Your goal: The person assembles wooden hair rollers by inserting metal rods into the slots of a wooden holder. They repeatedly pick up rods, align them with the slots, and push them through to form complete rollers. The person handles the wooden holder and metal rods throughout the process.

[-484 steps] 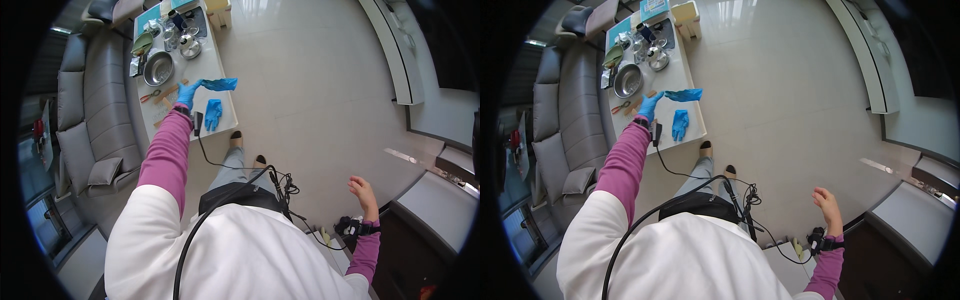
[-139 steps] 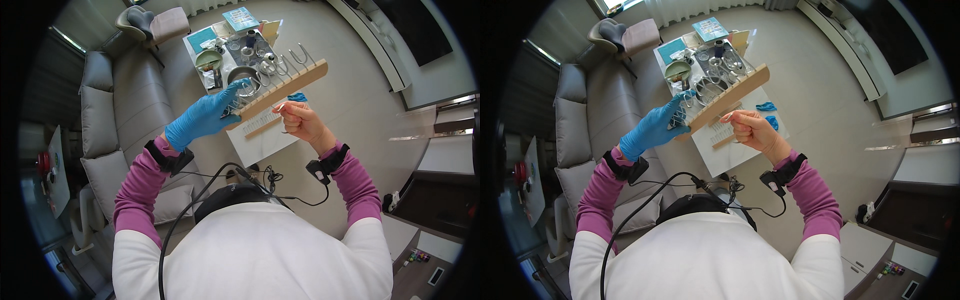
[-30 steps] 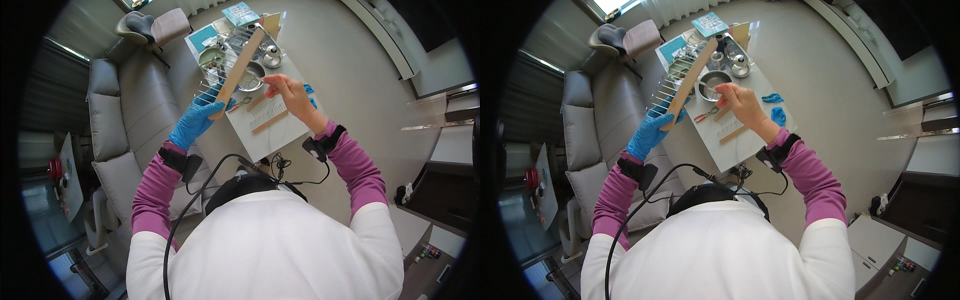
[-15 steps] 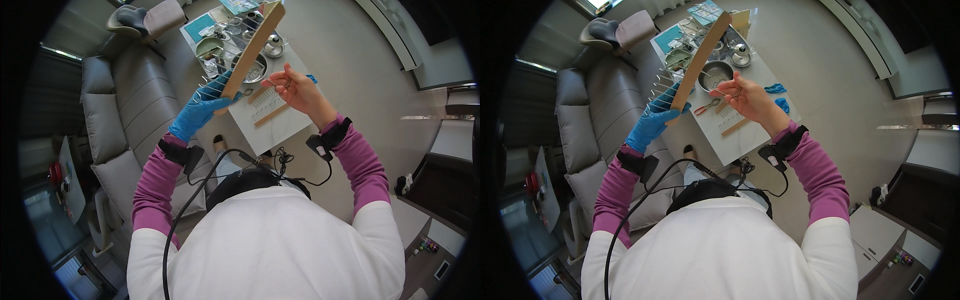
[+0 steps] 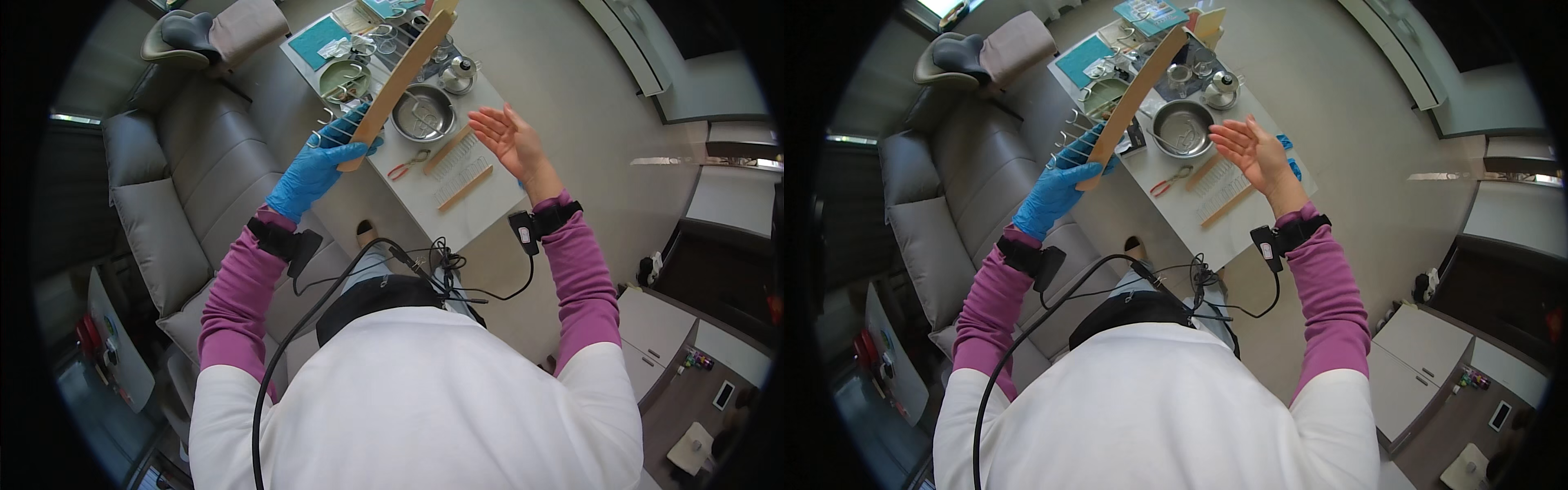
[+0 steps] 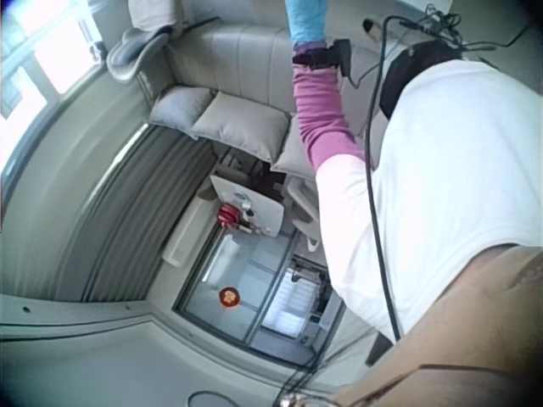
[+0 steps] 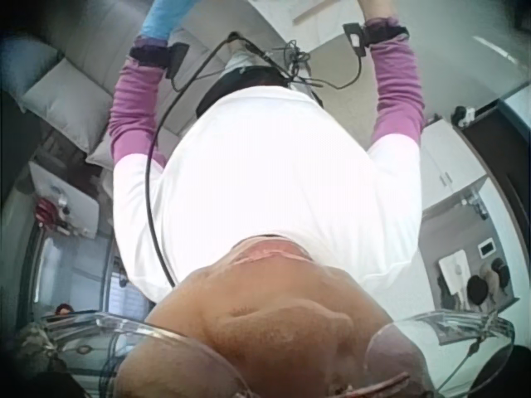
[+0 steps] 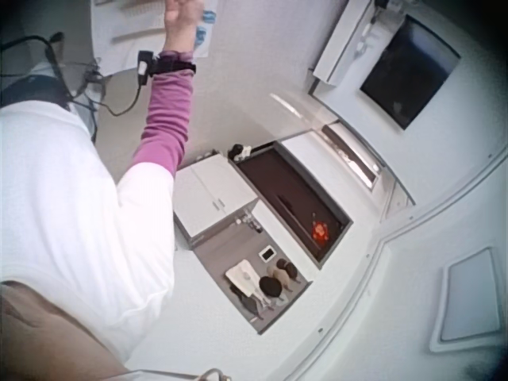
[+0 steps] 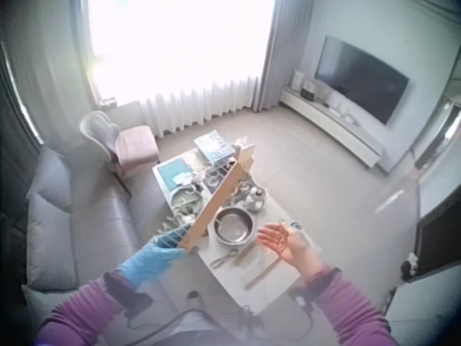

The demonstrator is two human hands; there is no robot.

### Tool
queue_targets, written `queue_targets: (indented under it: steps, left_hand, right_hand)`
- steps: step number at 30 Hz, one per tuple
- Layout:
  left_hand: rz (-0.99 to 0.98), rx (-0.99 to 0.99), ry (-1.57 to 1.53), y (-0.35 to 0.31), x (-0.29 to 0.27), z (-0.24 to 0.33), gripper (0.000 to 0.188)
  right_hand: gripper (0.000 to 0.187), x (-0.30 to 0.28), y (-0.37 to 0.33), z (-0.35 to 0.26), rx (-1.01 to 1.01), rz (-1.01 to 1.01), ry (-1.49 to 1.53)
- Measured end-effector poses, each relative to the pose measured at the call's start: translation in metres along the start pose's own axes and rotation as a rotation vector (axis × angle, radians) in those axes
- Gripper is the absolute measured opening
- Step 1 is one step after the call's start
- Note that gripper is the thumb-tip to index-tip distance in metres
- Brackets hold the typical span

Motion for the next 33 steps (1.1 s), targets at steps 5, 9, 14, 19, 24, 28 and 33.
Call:
queue_targets:
  steps: [5, 9, 14, 19, 24, 28, 33]
  left_hand:
    - [0.064, -0.045, -0.01, -0.01, -0.059, 0.009, 0.061]
    - [0.103, -0.056, -0.084, -0.018, -0.089, 0.006, 0.061]
    - [0.115, -0.127, -0.089, -0.021, -0.107, 0.004, 0.062]
    - [0.128, -0.163, -0.086, -0.015, -0.113, 0.004, 0.06]
    - [0.146, -0.166, -0.029, -0.007, -0.121, 0.018, 0.061]
    - [0.184, -0.173, 0.003, 0.008, -0.132, 0.032, 0.06]
    - [0.244, -0.188, -0.007, 0.031, -0.147, 0.03, 0.062]
  right_hand:
    - [0.028, -0.032, 0.017, 0.04, -0.006, 0.268, -0.078]
    - [0.024, -0.043, 0.035, 0.07, 0.06, 0.367, -0.095]
    - [0.023, -0.036, 0.062, 0.099, 0.143, 0.346, -0.092]
    - [0.024, -0.032, 0.092, 0.111, 0.207, 0.327, -0.087]
    - [0.026, -0.044, 0.133, 0.112, 0.231, 0.363, -0.1]
    - [0.028, -0.074, 0.173, 0.113, 0.171, 0.451, -0.047]
    - [0.024, -0.123, 0.205, 0.132, 0.173, 0.66, -0.013]
Point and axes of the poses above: each hand's wrist, its own y-axis towards the middle knuckle, its own x-axis out of the palm, z = x × y, the point moved 1 cm from there along y, towards the middle knuckle, and after that the axes turned 5 degrees about -x, right-handed, at the moved point
